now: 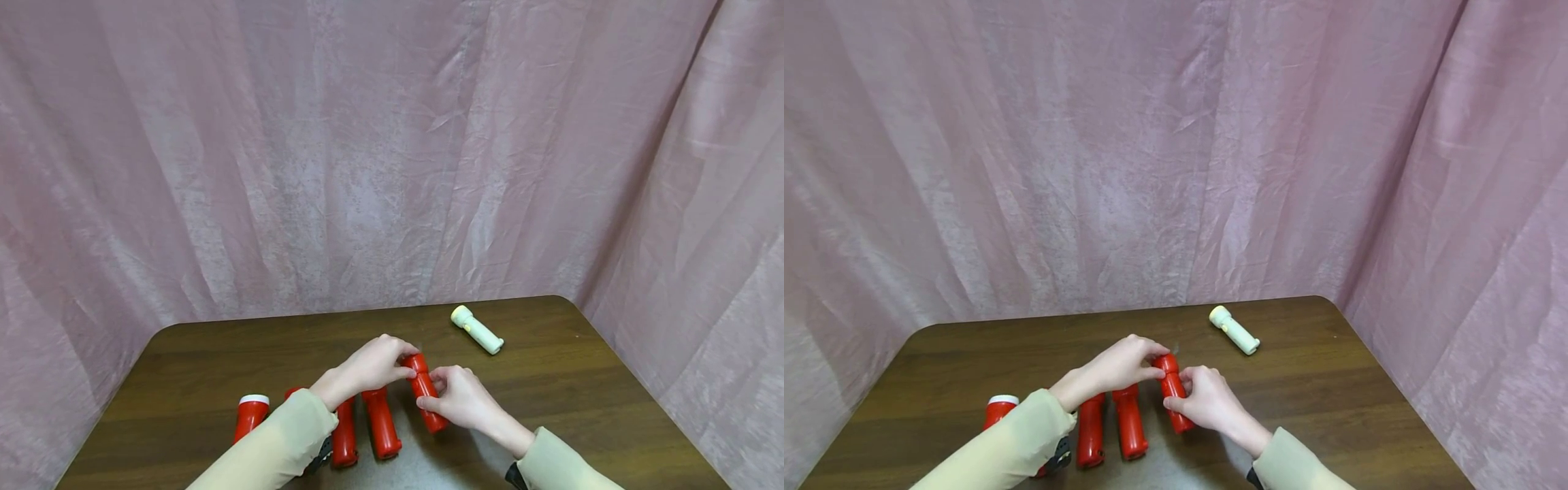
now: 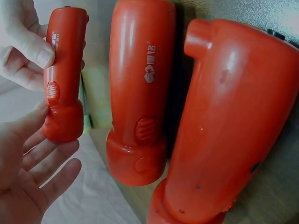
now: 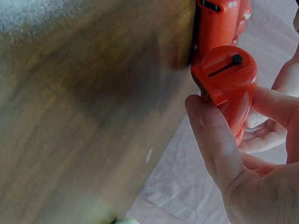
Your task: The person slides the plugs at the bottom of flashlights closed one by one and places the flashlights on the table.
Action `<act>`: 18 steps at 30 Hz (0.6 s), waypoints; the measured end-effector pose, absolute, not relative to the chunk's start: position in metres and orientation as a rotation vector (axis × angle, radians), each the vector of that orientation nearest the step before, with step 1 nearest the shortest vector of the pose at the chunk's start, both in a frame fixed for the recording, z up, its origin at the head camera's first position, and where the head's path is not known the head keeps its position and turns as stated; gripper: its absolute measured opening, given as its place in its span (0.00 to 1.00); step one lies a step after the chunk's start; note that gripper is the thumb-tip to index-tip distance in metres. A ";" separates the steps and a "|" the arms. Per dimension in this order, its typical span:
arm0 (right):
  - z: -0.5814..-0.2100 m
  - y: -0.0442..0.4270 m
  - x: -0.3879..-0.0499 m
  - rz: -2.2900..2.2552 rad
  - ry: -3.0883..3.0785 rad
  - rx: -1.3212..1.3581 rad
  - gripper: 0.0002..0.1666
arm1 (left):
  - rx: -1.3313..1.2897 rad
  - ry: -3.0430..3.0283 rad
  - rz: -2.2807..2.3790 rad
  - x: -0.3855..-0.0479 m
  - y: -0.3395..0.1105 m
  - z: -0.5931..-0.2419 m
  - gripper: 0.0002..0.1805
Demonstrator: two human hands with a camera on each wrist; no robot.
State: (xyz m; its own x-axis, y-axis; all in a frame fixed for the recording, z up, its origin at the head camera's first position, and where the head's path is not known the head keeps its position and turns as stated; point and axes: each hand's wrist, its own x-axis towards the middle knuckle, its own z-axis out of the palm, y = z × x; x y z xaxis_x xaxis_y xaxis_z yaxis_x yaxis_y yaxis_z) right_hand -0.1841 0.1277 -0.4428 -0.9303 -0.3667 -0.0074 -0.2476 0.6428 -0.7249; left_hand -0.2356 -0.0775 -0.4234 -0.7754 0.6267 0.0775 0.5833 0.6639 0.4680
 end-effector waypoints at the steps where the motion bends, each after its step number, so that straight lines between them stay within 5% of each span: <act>1: -0.445 0.127 -0.184 -1.155 2.707 -0.504 0.20 | 1.015 2.779 0.729 -0.236 -0.077 -0.424 0.18; 18: -0.460 0.120 -0.181 -1.067 2.730 -0.492 0.17 | 1.024 2.773 0.547 -0.237 -0.074 -0.437 0.10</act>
State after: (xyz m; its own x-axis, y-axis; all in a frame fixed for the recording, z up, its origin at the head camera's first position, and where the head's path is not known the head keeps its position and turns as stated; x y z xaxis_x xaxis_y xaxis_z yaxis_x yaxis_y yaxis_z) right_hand -0.1812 0.1198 -0.4597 -0.9313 -0.3623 -0.0372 -0.2412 0.6899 -0.6825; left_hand -0.2367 -0.0736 -0.4367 -0.7599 0.6500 -0.0010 0.6010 0.7031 0.3800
